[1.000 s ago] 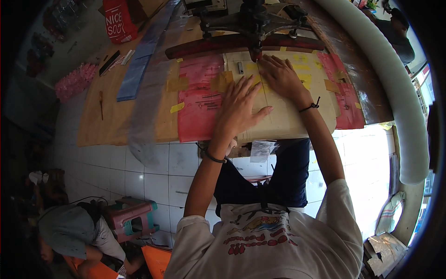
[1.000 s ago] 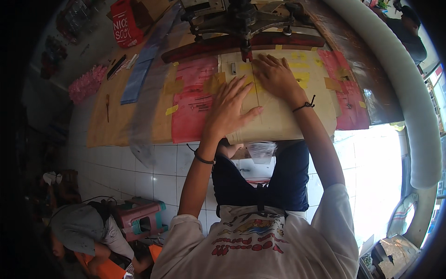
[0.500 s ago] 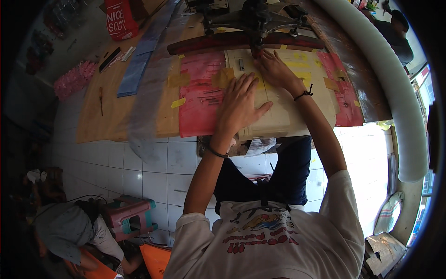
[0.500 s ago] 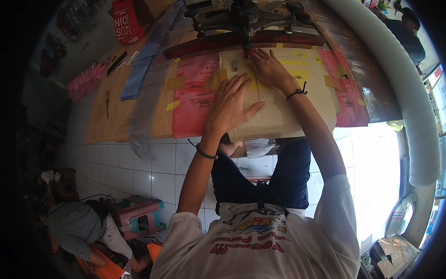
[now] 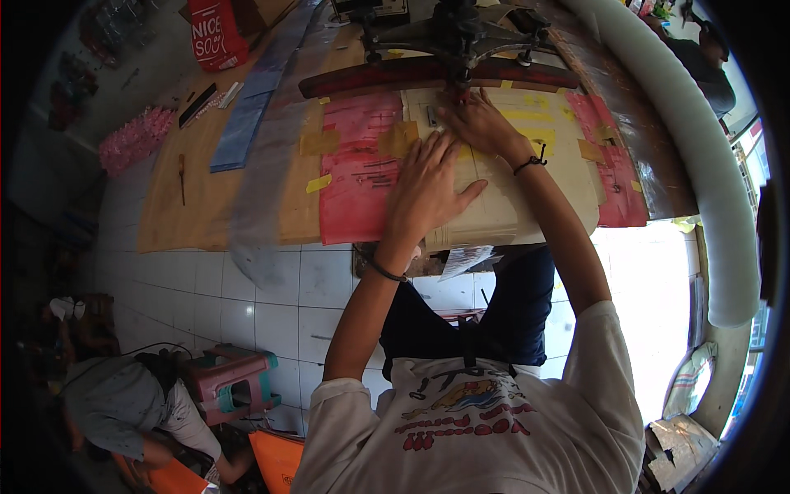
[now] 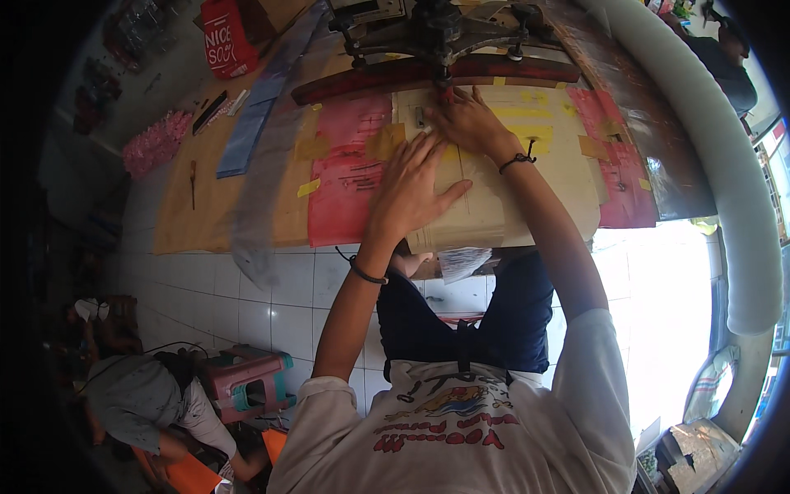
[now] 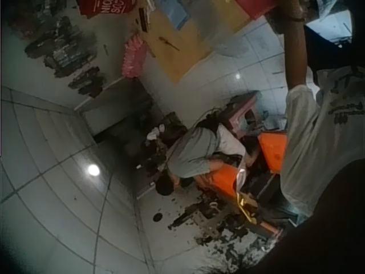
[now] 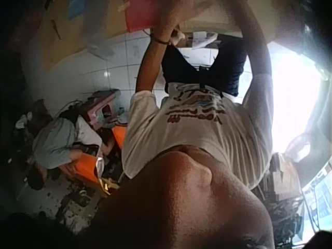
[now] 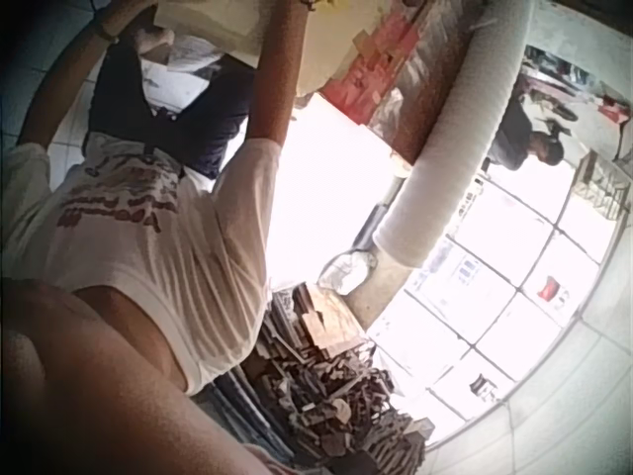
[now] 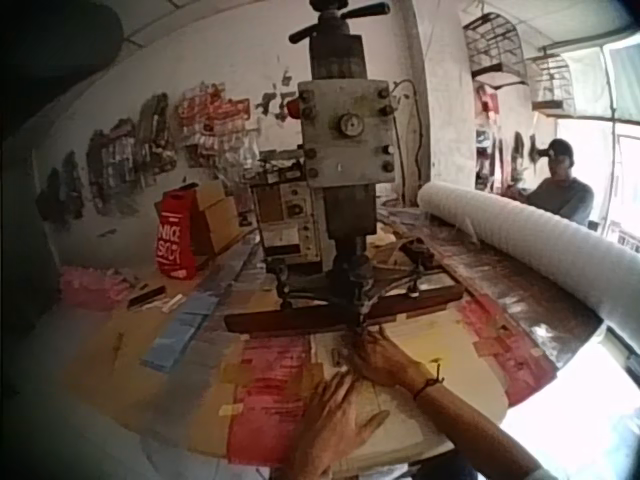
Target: The person aligns plastic sheets on a work table, presses a heat sealing machine onto them, and separates the plastic pieces and scraps by hand.
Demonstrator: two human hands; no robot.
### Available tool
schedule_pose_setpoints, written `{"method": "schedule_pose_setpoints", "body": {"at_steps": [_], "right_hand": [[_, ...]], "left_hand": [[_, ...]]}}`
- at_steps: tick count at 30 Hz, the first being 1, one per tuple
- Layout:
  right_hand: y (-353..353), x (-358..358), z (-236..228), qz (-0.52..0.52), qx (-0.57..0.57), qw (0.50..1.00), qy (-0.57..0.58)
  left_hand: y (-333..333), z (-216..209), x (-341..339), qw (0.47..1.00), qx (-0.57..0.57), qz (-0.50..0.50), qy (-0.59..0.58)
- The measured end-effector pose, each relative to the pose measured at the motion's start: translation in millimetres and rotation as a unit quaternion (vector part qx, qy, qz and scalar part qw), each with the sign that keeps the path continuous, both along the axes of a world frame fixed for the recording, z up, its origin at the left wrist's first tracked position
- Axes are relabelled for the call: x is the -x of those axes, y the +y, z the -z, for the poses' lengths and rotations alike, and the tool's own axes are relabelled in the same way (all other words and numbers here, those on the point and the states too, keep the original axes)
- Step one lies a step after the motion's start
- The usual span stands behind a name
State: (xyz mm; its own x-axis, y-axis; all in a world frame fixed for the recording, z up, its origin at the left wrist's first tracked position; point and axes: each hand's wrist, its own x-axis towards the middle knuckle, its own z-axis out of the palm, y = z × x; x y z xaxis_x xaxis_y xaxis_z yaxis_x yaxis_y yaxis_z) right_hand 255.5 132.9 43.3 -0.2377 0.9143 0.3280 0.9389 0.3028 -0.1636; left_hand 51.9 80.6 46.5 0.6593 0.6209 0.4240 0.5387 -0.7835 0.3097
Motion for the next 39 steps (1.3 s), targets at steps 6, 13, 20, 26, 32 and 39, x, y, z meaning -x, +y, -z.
{"method": "schedule_pose_setpoints", "body": {"at_steps": [6, 13, 20, 26, 32, 39], "right_hand": [[2.8, 2.1, 1.8, 0.011, -0.008, 1.000, 0.019], [8.4, 13.3, 0.5, 0.047, 0.029, 0.996, -0.073], [15.7, 20.1, 3.9, 0.114, 0.039, 0.992, 0.034], [18.2, 13.6, 5.9, 0.115, 0.044, 0.992, 0.003], [14.5, 25.3, 3.7, 0.155, 0.037, 0.987, 0.016], [15.8, 23.0, 3.0, 0.139, 0.024, 0.989, 0.046]], "left_hand": [[1.5, 2.6, -0.3, 1.000, -0.005, -0.003, 0.002], [1.0, 2.2, 1.7, 1.000, -0.005, -0.002, 0.009], [1.4, 2.1, -0.8, 1.000, -0.001, -0.002, -0.003], [-0.2, -1.5, -2.7, 1.000, -0.002, 0.009, -0.018], [-1.7, 3.5, -2.1, 0.996, 0.042, -0.039, -0.068], [-1.5, 6.3, -2.5, 0.996, 0.019, -0.046, -0.070]]}}
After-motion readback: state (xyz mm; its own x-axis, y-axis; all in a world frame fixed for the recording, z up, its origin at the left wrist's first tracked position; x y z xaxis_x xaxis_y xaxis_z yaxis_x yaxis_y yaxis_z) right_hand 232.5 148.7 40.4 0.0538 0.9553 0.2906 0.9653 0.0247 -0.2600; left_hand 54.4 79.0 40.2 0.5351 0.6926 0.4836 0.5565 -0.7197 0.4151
